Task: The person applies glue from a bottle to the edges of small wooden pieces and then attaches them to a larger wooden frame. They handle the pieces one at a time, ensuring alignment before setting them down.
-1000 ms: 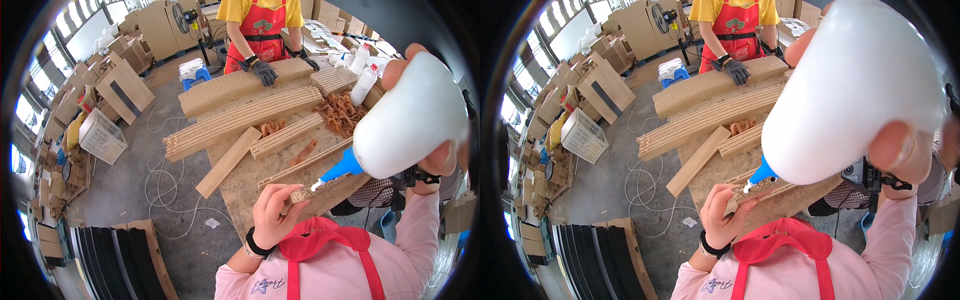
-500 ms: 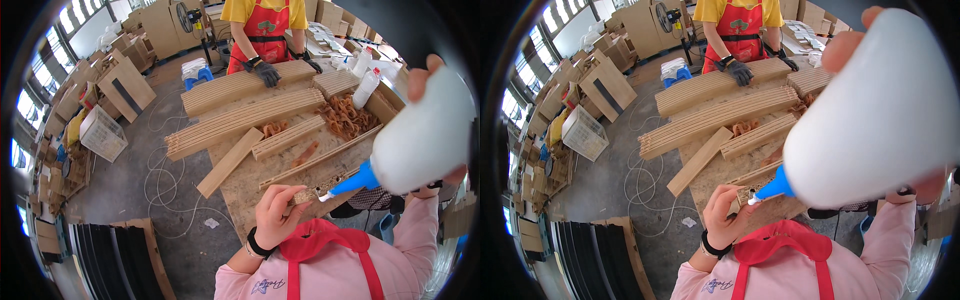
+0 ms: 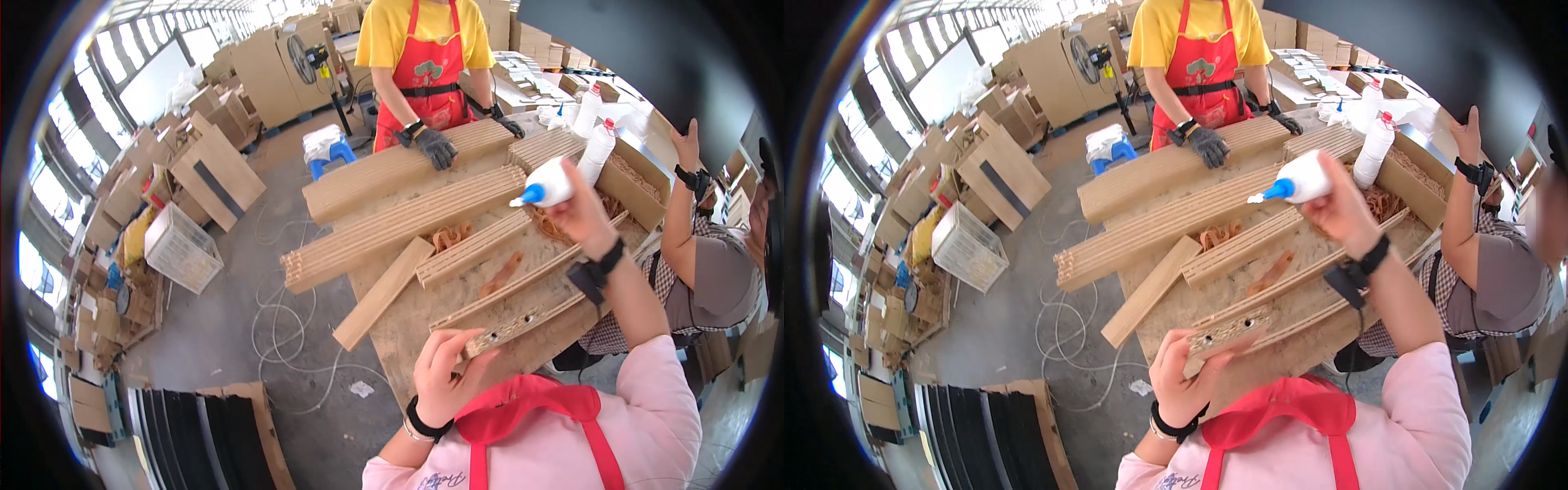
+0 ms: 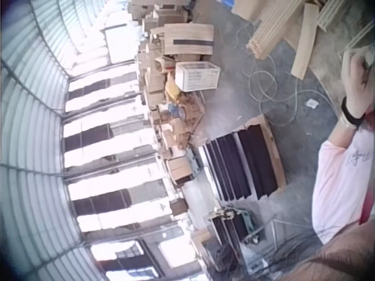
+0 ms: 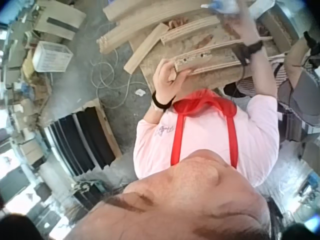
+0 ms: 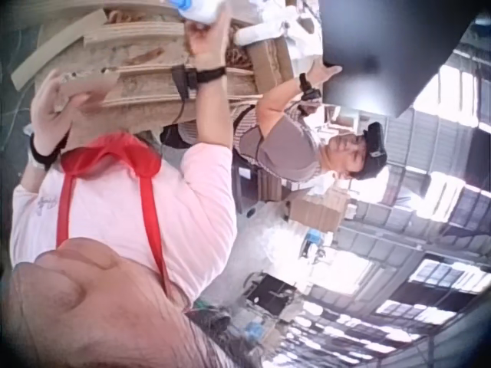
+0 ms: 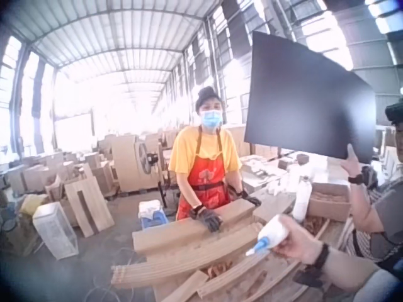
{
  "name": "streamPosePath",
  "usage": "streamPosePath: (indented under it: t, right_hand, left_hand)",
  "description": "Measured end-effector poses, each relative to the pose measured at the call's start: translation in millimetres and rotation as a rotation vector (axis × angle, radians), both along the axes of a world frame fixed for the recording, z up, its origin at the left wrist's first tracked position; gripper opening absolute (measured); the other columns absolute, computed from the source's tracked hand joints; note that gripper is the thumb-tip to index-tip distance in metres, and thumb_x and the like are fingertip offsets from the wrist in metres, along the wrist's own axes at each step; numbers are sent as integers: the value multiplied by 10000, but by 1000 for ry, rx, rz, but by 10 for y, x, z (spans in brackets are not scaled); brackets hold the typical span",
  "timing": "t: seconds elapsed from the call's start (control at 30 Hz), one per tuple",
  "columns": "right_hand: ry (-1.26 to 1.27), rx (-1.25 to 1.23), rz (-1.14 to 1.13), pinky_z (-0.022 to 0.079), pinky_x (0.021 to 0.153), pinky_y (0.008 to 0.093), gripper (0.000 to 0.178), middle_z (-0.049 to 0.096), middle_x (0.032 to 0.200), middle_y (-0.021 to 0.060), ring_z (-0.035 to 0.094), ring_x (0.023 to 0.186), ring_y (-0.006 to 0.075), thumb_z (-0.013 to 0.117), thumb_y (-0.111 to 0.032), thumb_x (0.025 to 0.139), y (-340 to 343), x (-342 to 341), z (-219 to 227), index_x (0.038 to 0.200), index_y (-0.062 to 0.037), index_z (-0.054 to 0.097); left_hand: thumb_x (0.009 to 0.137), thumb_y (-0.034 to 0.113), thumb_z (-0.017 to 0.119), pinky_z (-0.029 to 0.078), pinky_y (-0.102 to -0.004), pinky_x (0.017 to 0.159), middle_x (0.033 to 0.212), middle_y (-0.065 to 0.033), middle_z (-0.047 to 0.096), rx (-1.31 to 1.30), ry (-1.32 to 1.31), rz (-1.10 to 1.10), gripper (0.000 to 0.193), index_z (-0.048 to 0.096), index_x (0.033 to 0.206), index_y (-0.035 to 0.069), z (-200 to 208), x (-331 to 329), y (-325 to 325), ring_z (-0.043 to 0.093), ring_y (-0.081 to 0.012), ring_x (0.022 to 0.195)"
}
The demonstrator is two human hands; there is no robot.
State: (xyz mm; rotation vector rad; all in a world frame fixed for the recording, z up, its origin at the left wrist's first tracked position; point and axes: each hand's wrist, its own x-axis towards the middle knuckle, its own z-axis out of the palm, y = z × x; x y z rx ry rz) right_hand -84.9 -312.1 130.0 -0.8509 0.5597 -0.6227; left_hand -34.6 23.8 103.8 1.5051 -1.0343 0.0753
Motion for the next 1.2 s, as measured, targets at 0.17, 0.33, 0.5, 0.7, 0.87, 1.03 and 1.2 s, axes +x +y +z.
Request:
streamPosePath:
  t: [0.17, 0.33, 0.5, 0.7, 0.87, 1.03, 1.2]
  right_hand:
    - [82, 301, 11, 540, 487, 258, 471, 542, 807, 74, 462, 485, 86, 528, -455, 920, -498, 453, -1100, 1103, -24, 472]
    - [-23, 579, 102, 571, 556, 289, 541, 576, 854, 109, 551, 581, 150, 496, -487, 914, -646, 1083, -1720, 1109, 18, 489]
    - [-165, 734, 151, 576, 674, 333, 555, 592, 931, 145, 611, 776, 223, 495, -476, 897, -634, 1674, -1991, 1150, 18, 499]
    - [-265, 783, 167, 587, 680, 347, 462, 555, 977, 136, 588, 779, 222, 535, -441, 889, -696, 2300, -2159, 1113, -37, 534]
    - [-276, 858, 224, 588, 596, 328, 543, 567, 977, 142, 588, 762, 210, 483, -608, 890, -940, 2496, -2450, 1118, -117, 531]
    - [-261, 817, 226, 594, 608, 351, 605, 615, 975, 203, 636, 705, 254, 299, -579, 963, -1017, 2177, -2376, 1197, -51, 479]
    - [136, 467, 361, 567, 747, 352, 379, 641, 995, 199, 659, 812, 236, 417, -248, 956, -1113, 1183, -1604, 1207, 33, 460]
  left_hand:
    - [706, 87, 799, 460, -275, 643, 875, -115, 616, 7, 45, 43, 306, 607, 925, -8, -23, -79, -86, 601, -232, 728]
    - [740, 67, 770, 470, -270, 679, 899, -100, 636, 43, 80, 111, 268, 625, 953, -6, -104, -142, -30, 606, -190, 776]
    - [756, 73, 762, 461, -270, 727, 935, -88, 623, 32, 190, 155, 243, 621, 934, -13, -129, -191, -50, 594, -169, 835]
    - [732, -169, 549, 482, -321, 805, 1028, -109, 574, 143, 354, 148, 333, 595, 1020, -8, -93, -279, 22, 564, -193, 922]
    - [727, -144, 545, 482, -328, 811, 1046, -126, 581, 77, 309, 203, 325, 604, 1020, -15, -50, -333, -77, 570, -208, 945]
    - [732, -140, 544, 475, -330, 826, 1065, -130, 576, 46, 268, 170, 327, 603, 1029, -16, -128, -303, -91, 566, -215, 970]
    - [785, -101, 593, 466, -328, 836, 1090, -136, 567, 54, 366, 85, 256, 602, 1023, -6, -94, -264, -105, 557, -222, 987]
